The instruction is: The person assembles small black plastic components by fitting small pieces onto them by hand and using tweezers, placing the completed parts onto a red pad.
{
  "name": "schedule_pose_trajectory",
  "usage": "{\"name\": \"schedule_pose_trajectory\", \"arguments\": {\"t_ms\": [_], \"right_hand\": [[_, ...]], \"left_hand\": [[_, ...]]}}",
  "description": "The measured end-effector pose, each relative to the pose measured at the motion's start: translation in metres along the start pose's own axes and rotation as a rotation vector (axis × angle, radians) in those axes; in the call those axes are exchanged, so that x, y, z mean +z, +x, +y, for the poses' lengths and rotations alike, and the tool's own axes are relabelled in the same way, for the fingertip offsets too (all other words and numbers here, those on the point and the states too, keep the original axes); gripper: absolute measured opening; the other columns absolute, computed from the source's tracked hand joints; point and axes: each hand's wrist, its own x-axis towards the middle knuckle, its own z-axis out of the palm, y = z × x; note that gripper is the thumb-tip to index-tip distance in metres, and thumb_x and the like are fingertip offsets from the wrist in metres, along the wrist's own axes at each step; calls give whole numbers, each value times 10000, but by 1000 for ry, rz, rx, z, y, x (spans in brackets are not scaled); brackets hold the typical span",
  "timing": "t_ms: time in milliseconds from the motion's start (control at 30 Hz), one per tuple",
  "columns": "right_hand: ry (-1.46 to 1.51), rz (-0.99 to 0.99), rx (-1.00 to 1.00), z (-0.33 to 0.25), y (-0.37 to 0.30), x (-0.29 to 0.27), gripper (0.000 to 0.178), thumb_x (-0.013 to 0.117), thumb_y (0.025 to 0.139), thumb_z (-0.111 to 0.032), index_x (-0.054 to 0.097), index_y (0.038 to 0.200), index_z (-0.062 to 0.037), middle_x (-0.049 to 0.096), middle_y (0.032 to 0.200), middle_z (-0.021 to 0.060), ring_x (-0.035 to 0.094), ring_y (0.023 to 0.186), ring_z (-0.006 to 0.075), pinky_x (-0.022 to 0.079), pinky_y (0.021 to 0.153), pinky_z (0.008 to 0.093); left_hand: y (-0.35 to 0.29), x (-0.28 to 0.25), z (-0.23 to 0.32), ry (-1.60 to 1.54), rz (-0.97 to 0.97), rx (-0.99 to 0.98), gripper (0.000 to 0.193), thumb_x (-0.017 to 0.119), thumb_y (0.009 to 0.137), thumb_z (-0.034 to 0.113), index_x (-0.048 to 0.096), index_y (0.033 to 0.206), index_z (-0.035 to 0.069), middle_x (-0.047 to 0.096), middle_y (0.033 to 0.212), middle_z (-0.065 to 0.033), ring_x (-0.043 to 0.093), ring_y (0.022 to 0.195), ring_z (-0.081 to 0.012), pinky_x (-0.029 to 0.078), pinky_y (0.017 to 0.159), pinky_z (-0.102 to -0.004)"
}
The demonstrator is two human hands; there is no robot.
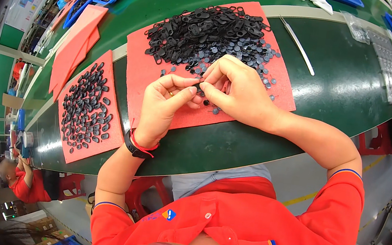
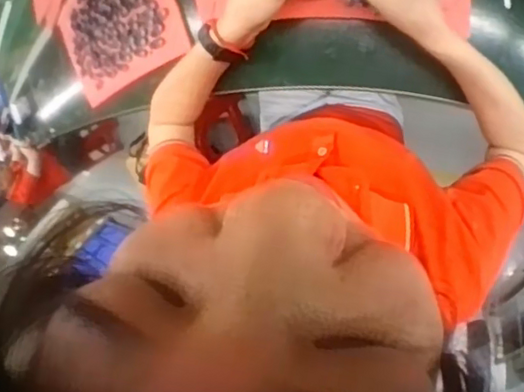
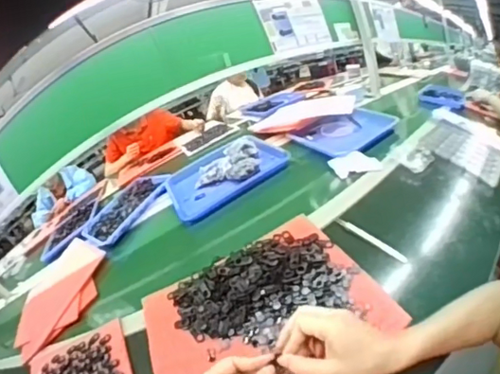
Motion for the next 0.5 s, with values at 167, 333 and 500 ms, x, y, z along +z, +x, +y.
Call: {"name": "schedule_pose_trajectory", "arguments": {"t_ms": [167, 333, 500], "right_hand": [[52, -6, 35, 0, -1, 0, 100, 630, 810, -66, 543, 799, -16, 576, 843, 39, 524, 635, 64, 415, 534, 201], [266, -72, 254, -4, -1, -3, 180, 617, 818, -45, 497, 949, -18, 565, 796, 27, 531, 613, 48, 410, 501, 182], [342, -115, 358, -6, 1, -6, 234, 605, 821, -49, 483, 1020, -24, 537, 756, 9, 531, 621, 40, 411, 505, 182]], "left_hand": [[-2, 1, 2, 27, 3, 1, 142, 572, 842, -15, 586, 973, -67, 641, 852, -121, 638, 728, -140, 543, 671, -250], [-3, 2, 4, 23, -11, -17, 167, 575, 844, -5, 589, 998, -70, 643, 840, -126, 640, 721, -144, 545, 666, -253], [-3, 4, 6, -11, -20, -45, 192, 581, 846, 2, 584, 1022, -75, 647, 832, -138, 645, 726, -153, 547, 661, -254]]}}
